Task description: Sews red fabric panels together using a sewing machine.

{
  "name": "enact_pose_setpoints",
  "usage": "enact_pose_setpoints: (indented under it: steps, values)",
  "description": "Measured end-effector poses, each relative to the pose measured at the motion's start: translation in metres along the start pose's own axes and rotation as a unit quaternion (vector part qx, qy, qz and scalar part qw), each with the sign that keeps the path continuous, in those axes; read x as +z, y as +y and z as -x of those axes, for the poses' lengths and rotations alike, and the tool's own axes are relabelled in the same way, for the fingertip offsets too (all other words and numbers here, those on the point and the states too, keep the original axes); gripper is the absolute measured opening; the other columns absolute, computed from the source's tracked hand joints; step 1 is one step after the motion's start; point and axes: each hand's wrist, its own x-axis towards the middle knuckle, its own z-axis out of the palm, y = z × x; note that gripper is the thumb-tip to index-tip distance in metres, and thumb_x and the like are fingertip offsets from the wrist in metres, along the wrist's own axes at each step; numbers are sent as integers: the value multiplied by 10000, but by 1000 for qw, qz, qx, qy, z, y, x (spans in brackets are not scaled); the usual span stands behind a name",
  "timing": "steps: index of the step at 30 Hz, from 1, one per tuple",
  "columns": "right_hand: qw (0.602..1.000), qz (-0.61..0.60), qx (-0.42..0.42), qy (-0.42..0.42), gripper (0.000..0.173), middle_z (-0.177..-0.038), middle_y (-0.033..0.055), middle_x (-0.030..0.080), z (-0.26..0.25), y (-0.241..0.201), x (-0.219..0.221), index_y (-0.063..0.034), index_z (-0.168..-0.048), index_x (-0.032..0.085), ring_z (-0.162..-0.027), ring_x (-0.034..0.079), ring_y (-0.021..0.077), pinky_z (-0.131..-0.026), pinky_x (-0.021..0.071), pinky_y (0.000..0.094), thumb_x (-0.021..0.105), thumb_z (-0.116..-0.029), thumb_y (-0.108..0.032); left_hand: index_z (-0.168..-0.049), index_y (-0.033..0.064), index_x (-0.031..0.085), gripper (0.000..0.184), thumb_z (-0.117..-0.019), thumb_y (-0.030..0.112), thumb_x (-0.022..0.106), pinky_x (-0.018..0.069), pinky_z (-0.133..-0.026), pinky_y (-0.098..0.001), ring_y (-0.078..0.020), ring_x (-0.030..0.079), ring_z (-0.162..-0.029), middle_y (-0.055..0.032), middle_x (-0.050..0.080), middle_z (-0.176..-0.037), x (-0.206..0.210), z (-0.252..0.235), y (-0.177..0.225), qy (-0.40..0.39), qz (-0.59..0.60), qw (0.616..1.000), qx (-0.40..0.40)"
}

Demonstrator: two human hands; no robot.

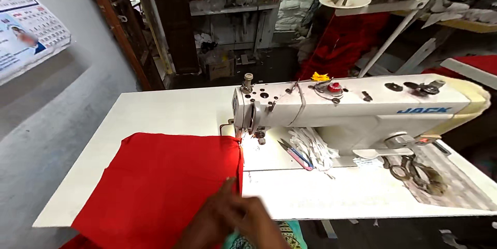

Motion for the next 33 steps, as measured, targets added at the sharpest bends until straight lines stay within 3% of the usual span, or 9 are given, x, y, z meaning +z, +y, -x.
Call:
enact_pose_setpoints:
  steps: [1, 3, 6, 11, 15, 20, 28, 31, 33]
  values:
    - [987, 120, 49, 97, 200, -845, 106, 732, -18, 34, -10, -9, -998, 758, -702, 708, 206, -648, 604, 394, 646, -966, -172, -1205, -41, 694, 305, -1013, 167, 581, 551, -988, -489, -379, 620, -1241, -257, 389, -1577, 12, 8, 8, 10, 3, 1000, 7]
    - [947, 245, 127, 163, 286, -989, 164, 712, -46, 88, -18, 9, -1133, 738, -768, 708, 290, -697, 600, 479, 694, -946, -202, -1063, -29, 743, 238, -1006, 98, 550, 607, -853, -471, -377, 670, -1164, -251, 373, -1590, 37, 19, 31, 21, -7, 1000, 5]
    - [928, 289, 159, 173, 219, -1025, 205, 689, -76, 109, -14, 19, -1112, 757, -797, 698, 341, -706, 589, 507, 668, -953, -103, -1085, -39, 739, 250, -1014, 52, 517, 578, -931, -489, -419, 511, -1380, -258, 329, -1616, 51, 22, 50, 14, 16, 1000, -22]
    - [923, 303, 114, 206, 157, -892, 143, 661, -71, 120, -10, -5, -1018, 786, -677, 664, 258, -600, 581, 429, 684, -916, -67, -1083, -33, 742, 243, -995, 60, 536, 567, -957, -487, -428, 473, -1412, -273, 366, -1593, 51, 22, 41, 38, 19, 999, -28]
    - [923, 300, 103, 219, 181, -849, 120, 656, -66, 122, -9, -14, -1042, 797, -633, 645, 227, -568, 571, 392, 702, -897, -69, -1028, -78, 748, 213, -937, 41, 597, 332, -1192, -559, -508, 360, -1459, -343, 461, -1495, 62, 16, 29, 85, 17, 995, 43]
    - [924, 303, 103, 210, 205, -863, 106, 662, -59, 119, -5, -19, -1065, 796, -611, 638, 199, -565, 575, 363, 681, -907, -82, -1036, -83, 746, 227, -940, 65, 603, 364, -1182, -524, -481, 370, -1463, -342, 427, -1522, 60, 17, 24, 77, 45, 995, 43]
    - [928, 302, 87, 202, 239, -854, 102, 661, -39, 113, -1, -17, -1079, 796, -617, 637, 163, -559, 568, 305, 650, -904, -89, -972, -52, 761, 241, -925, 125, 605, 177, -1227, -635, -498, 215, -1524, -369, 293, -1587, 62, 19, 10, 71, 81, 992, 67]
    - [932, 301, 90, 180, 257, -893, 124, 662, -39, 112, -3, -3, -1118, 782, -620, 641, 184, -578, 577, 327, 649, -911, -78, -901, -37, 765, 219, -889, 121, 613, 163, -1213, -669, -502, 211, -1524, -371, 321, -1573, 69, 15, 5, 99, 82, 987, 95]
    - [935, 302, 92, 164, 231, -899, 137, 652, -44, 112, -5, 16, -1102, 775, -625, 643, 207, -592, 583, 351, 656, -919, -61, -935, -45, 762, 230, -924, 121, 603, 193, -1216, -650, -482, 265, -1514, -335, 384, -1558, 64, 16, 5, 83, 56, 990, 102]
